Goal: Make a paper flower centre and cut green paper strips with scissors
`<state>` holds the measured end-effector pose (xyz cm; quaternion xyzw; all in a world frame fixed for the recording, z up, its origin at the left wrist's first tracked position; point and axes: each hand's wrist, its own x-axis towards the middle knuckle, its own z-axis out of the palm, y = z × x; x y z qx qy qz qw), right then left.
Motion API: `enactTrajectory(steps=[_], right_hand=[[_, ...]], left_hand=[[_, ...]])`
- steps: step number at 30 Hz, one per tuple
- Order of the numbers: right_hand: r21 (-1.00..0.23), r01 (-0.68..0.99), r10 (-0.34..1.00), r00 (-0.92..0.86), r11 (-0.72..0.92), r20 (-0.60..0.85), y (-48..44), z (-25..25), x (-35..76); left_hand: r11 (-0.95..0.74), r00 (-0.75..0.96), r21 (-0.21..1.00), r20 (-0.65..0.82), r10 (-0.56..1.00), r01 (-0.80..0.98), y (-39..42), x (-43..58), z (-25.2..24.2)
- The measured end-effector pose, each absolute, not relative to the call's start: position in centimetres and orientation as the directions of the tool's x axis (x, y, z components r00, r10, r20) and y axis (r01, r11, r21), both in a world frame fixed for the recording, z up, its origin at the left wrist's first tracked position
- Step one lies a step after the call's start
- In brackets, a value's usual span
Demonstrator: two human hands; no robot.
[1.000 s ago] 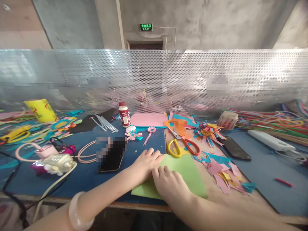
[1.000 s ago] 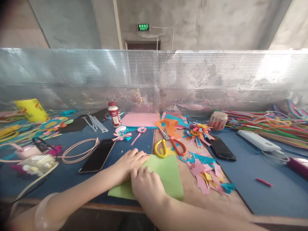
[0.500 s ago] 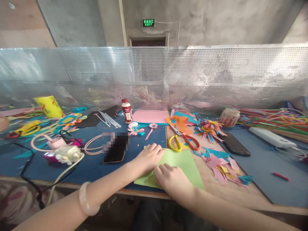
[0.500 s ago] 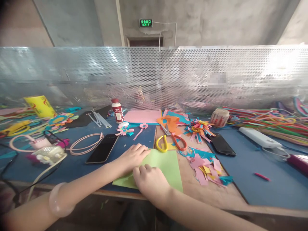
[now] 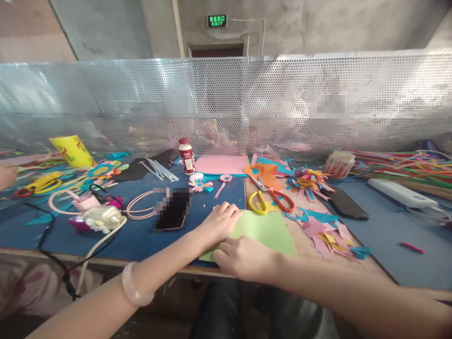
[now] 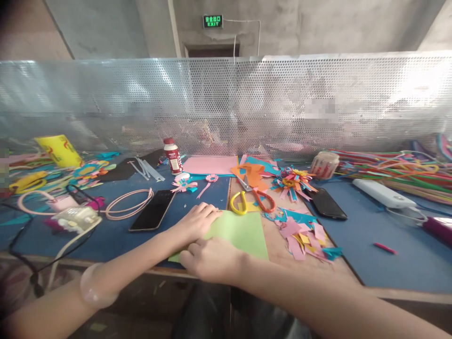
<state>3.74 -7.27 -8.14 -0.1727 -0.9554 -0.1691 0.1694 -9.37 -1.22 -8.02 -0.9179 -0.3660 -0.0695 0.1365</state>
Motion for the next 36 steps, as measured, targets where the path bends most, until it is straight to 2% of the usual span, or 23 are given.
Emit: enactTrajectory(steps=[8,10,11,13,16,19,22,25,30,34,36], right_hand=[[0.037,0.443,0.386,-0.818,0.896,0.427,-7.1,-8.2,3.8],[-0.062,0.462,0.435,-0.77,0.885,0.467,-7.3,-8.4,3.9],[-0.135,0.476,0.477,-0.733,0.869,0.485,-7.4,-8.3,4.0],[-0.361,0.487,0.606,-0.639,0.795,0.474,-7.5,-7.9,4.5],[-0.732,0.448,0.84,-0.436,0.513,0.323,-7.6,-7.1,6.0],[-0.902,0.37,0.959,-0.249,0.221,0.133,-7.9,-6.6,8.1],[-0.98,0.2,0.983,-0.184,0.013,-0.025,-8.3,-7.0,10.1],[-0.997,0.015,0.984,-0.161,-0.079,-0.081,-8.5,-7.4,10.6],[-0.995,0.07,0.994,-0.078,-0.07,-0.076,-9.0,-6.1,7.8],[-0.981,-0.196,0.989,-0.147,-0.005,0.025,-10.2,-4.6,5.6],[-0.983,-0.184,0.977,-0.209,0.01,0.049,-10.6,-4.8,5.3]], left_hand=[[-0.708,0.727,-0.169,0.216,0.652,0.685,-1.1,-9.5,-8.1],[-0.717,0.735,-0.17,0.227,0.639,0.676,-1.0,-9.6,-8.1],[-0.72,0.737,-0.17,0.233,0.634,0.673,-0.9,-9.7,-8.2],[-0.727,0.744,-0.172,0.233,0.626,0.665,-0.9,-9.8,-8.1],[-0.737,0.759,-0.186,0.221,0.613,0.65,-1.1,-10.1,-7.9],[-0.73,0.758,-0.207,0.221,0.613,0.651,-1.4,-10.3,-7.7],[-0.729,0.753,-0.194,0.23,0.617,0.656,-1.6,-10.3,-7.4],[-0.717,0.738,-0.181,0.228,0.636,0.673,-1.8,-10.0,-7.3],[-0.694,0.72,-0.197,0.228,0.655,0.693,-1.8,-9.6,-7.6],[-0.694,0.719,-0.194,0.25,0.648,0.693,-1.7,-9.7,-7.8],[-0.701,0.727,-0.201,0.257,0.636,0.684,-1.8,-9.8,-7.8]])
